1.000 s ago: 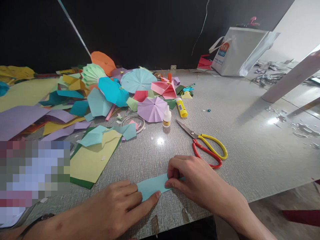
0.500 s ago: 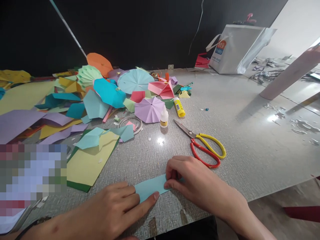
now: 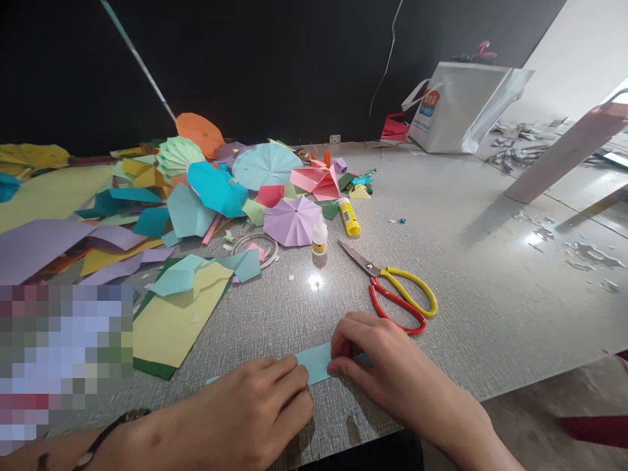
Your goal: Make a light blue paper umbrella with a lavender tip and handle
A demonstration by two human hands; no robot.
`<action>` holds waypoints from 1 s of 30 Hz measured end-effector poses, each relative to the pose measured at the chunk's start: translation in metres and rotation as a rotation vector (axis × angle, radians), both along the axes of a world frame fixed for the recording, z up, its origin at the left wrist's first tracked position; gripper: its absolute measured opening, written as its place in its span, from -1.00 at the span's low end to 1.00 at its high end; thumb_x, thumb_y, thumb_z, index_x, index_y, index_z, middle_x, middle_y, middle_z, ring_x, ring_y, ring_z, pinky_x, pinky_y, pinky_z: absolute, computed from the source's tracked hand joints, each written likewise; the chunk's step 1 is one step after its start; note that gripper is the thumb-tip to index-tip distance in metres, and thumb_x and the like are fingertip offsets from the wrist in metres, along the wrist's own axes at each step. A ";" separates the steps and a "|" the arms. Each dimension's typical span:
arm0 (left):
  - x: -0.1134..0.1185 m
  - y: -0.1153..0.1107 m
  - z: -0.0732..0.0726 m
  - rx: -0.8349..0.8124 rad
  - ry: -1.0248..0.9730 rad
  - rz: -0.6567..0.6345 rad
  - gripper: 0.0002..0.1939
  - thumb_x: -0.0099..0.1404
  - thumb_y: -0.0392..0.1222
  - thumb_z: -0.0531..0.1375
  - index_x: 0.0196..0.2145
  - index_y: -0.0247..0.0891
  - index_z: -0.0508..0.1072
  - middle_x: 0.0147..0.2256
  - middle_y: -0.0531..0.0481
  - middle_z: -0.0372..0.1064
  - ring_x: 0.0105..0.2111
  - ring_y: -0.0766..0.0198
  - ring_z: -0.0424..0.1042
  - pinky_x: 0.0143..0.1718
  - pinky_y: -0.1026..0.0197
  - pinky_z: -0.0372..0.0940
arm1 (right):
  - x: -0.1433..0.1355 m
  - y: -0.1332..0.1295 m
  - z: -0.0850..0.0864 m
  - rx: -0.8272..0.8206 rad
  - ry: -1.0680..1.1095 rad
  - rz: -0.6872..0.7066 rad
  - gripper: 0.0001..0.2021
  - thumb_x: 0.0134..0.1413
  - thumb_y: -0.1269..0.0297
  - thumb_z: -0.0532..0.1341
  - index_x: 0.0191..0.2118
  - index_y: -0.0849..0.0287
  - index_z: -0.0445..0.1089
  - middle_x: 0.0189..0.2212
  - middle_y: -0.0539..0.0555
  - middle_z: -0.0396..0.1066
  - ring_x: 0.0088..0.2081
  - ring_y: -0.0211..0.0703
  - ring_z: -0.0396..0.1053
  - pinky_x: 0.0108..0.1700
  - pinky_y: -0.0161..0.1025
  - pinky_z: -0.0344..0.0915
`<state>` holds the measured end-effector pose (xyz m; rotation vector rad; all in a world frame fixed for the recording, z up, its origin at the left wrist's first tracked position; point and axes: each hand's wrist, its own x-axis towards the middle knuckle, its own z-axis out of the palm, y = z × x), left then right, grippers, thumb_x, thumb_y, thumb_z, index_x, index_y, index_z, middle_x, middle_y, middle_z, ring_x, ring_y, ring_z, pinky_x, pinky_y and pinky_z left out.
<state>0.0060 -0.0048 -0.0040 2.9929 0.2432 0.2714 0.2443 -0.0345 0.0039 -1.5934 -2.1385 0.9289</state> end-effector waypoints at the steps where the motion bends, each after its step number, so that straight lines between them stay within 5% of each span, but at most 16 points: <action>1: 0.001 0.000 0.000 -0.017 0.024 0.009 -0.48 0.44 0.30 0.11 -0.25 -0.29 0.40 -0.31 -0.10 0.45 -0.34 0.09 0.42 -0.46 0.12 0.25 | 0.001 -0.001 0.000 0.001 0.002 -0.002 -0.86 0.27 0.45 0.30 -0.29 0.09 0.38 -0.32 -0.09 0.40 -0.29 -0.25 0.35 -0.26 -0.27 0.22; 6: 0.001 0.000 0.002 -0.079 0.125 0.013 -0.43 0.42 0.33 0.10 -0.12 -0.32 0.40 -0.22 -0.14 0.47 -0.28 0.04 0.45 -0.40 0.09 0.35 | 0.006 -0.005 -0.002 0.009 0.010 -0.037 -0.89 0.30 0.40 0.31 -0.26 0.06 0.40 -0.28 -0.09 0.41 -0.25 -0.23 0.36 -0.21 -0.26 0.25; 11: 0.003 0.001 0.005 -0.079 0.207 0.001 -0.19 0.47 0.34 0.00 0.30 -0.49 0.19 -0.06 -0.26 0.46 -0.18 -0.05 0.48 -0.30 0.00 0.46 | 0.010 -0.010 -0.003 0.009 -0.006 -0.084 -0.90 0.30 0.35 0.32 -0.26 0.06 0.40 -0.29 -0.08 0.43 -0.26 -0.22 0.36 -0.22 -0.26 0.25; 30: 0.003 -0.005 0.009 -0.068 0.245 0.038 -0.14 0.49 0.29 0.00 0.37 -0.58 0.14 0.05 -0.35 0.45 -0.08 -0.07 0.45 -0.18 -0.02 0.45 | 0.010 -0.012 0.003 -0.067 -0.076 -0.267 -0.92 0.21 0.32 0.32 -0.34 0.07 0.45 -0.39 -0.05 0.47 -0.33 -0.16 0.39 -0.27 -0.19 0.26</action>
